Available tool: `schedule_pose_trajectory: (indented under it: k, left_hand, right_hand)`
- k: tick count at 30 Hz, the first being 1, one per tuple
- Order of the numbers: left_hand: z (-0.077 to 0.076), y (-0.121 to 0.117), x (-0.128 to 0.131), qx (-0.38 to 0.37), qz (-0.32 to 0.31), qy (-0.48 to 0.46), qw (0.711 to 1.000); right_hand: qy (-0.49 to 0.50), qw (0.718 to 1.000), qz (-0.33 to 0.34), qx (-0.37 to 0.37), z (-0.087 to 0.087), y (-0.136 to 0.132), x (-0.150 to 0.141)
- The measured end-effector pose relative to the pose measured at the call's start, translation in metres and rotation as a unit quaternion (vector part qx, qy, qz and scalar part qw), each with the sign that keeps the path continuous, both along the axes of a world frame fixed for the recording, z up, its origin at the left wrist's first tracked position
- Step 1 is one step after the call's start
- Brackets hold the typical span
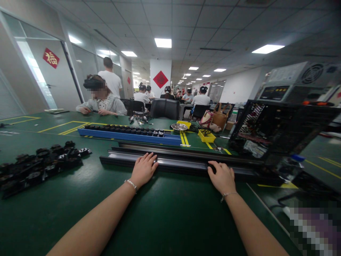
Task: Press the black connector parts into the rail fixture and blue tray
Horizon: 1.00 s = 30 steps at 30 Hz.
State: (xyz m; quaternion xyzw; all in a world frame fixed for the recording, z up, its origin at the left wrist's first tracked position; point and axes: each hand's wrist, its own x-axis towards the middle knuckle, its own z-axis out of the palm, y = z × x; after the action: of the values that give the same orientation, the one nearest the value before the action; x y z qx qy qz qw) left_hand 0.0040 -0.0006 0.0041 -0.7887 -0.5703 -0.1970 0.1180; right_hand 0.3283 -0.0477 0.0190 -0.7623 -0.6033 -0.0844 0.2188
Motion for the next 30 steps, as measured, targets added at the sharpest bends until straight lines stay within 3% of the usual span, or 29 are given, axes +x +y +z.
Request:
schedule_pose_trajectory:
  k: [30]
  left_hand:
    - [0.000, -0.001, 0.000, 0.001, -0.001, 0.001, 1.000]
  right_hand:
    - [-0.023, 0.998, 0.051, -0.005, 0.002, -0.002, -0.016]
